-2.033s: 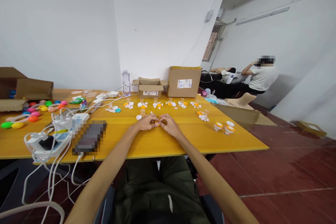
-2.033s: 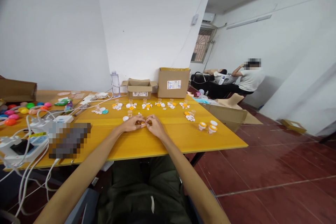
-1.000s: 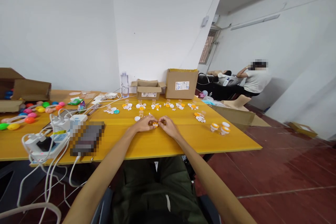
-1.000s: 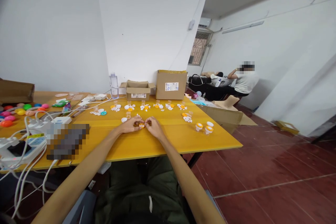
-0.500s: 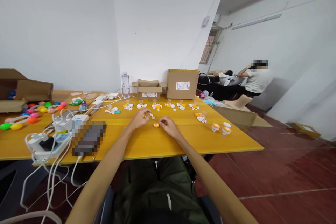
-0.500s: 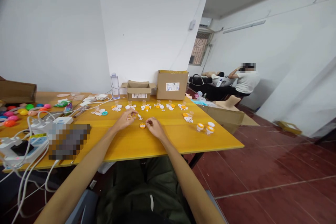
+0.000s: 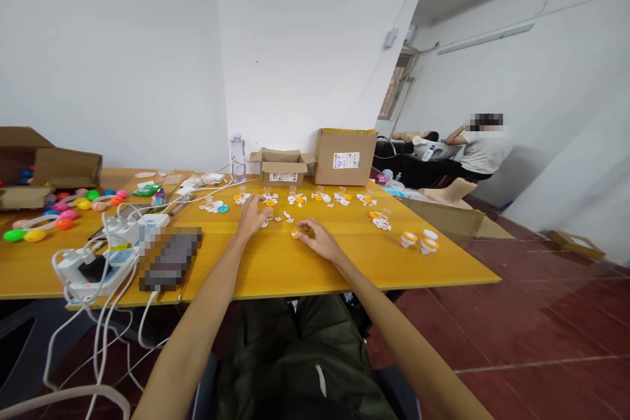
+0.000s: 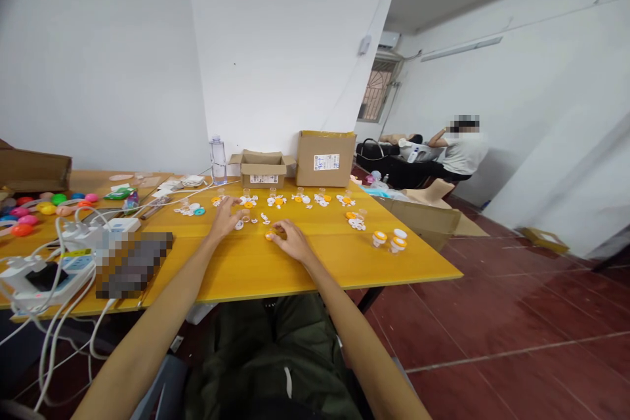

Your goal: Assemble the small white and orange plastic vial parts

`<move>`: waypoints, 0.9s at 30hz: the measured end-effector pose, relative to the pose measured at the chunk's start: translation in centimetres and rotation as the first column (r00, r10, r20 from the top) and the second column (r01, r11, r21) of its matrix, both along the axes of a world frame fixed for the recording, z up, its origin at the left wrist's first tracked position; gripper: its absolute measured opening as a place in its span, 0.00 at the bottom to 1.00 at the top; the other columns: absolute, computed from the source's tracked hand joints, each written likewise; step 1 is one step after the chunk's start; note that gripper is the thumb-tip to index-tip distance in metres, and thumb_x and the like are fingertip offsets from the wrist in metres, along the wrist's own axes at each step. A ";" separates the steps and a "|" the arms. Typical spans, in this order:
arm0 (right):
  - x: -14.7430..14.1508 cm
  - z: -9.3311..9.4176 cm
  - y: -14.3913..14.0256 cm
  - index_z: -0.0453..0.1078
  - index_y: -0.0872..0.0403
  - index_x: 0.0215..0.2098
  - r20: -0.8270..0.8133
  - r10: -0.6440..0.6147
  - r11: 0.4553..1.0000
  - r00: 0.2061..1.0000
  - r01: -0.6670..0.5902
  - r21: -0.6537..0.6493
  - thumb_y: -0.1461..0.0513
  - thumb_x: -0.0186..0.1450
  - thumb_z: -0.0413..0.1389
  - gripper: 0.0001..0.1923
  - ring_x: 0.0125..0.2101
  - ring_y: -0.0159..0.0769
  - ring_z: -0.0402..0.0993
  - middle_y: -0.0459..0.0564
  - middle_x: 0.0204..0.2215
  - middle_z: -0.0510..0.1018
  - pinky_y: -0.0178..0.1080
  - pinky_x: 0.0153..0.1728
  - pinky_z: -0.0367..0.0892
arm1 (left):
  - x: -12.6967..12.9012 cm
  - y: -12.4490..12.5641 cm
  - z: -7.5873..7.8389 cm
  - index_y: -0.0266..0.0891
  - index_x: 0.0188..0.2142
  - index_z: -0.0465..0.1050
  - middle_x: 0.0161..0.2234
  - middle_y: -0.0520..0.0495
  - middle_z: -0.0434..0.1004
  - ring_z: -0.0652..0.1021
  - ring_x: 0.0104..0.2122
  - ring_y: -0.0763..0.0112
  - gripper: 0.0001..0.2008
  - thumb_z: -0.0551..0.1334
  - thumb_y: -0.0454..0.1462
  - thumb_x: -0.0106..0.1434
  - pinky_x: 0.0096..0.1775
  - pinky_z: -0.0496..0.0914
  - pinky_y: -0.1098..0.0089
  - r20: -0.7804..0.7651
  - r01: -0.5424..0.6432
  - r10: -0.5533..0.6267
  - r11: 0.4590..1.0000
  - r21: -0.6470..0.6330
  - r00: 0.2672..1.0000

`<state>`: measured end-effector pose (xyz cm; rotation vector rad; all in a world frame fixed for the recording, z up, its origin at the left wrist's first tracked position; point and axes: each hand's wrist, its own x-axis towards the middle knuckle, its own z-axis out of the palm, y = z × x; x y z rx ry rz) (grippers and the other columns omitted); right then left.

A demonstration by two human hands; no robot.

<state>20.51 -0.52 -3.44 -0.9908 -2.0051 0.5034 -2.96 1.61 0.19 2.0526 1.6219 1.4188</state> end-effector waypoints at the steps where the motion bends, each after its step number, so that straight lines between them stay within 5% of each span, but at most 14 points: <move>1: 0.0 0.1 -0.2 0.72 0.50 0.40 0.016 -0.001 1.000 1.000 0.001 0.011 0.55 0.63 0.59 0.10 0.41 0.39 0.74 0.49 0.38 0.78 0.41 0.46 0.69 | 0.0 0.0 -0.1 0.42 0.40 0.70 0.44 0.45 0.75 0.74 0.48 0.59 0.09 0.61 0.34 0.58 0.52 0.68 0.58 -0.004 0.011 -0.011 0.999 -0.030 1.000; 7: 0.0 0.3 -0.5 0.73 0.49 0.42 0.105 -0.043 0.998 0.994 0.038 0.048 0.56 0.61 0.61 0.11 0.45 0.42 0.74 0.49 0.41 0.78 0.45 0.48 0.68 | 0.4 -0.3 -0.7 0.42 0.50 0.66 0.51 0.42 0.72 0.71 0.54 0.56 0.20 0.61 0.33 0.57 0.56 0.65 0.56 -0.139 0.075 -0.094 0.988 -0.133 0.986; 11: 0.0 0.2 -0.5 0.73 0.49 0.41 0.108 -0.049 0.996 0.993 0.040 0.077 0.56 0.61 0.61 0.11 0.44 0.41 0.74 0.49 0.41 0.78 0.44 0.48 0.68 | 0.7 -0.6 -0.9 0.43 0.53 0.64 0.54 0.41 0.70 0.70 0.56 0.53 0.24 0.62 0.34 0.57 0.57 0.65 0.53 -0.268 0.109 -0.125 0.991 -0.072 0.955; 18: 0.0 -0.1 0.0 0.73 0.49 0.40 0.089 -0.062 0.994 0.994 0.053 0.097 0.57 0.63 0.60 0.08 0.43 0.41 0.74 0.49 0.39 0.78 0.44 0.48 0.68 | 1.4 -1.5 -0.4 0.44 0.54 0.65 0.56 0.40 0.68 0.66 0.58 0.52 0.23 0.59 0.32 0.58 0.58 0.61 0.51 -0.392 0.172 -0.128 0.982 0.079 0.911; 27: 0.1 0.1 1.9 0.72 0.50 0.35 0.145 -0.107 0.993 0.984 0.098 0.066 0.66 0.66 0.54 0.07 0.39 0.39 0.73 0.49 0.35 0.76 0.40 0.43 0.67 | 3.0 -2.3 0.2 0.44 0.44 0.71 0.54 0.42 0.71 0.63 0.59 0.50 0.14 0.58 0.32 0.58 0.59 0.58 0.49 -0.499 0.236 -0.149 0.965 0.117 0.854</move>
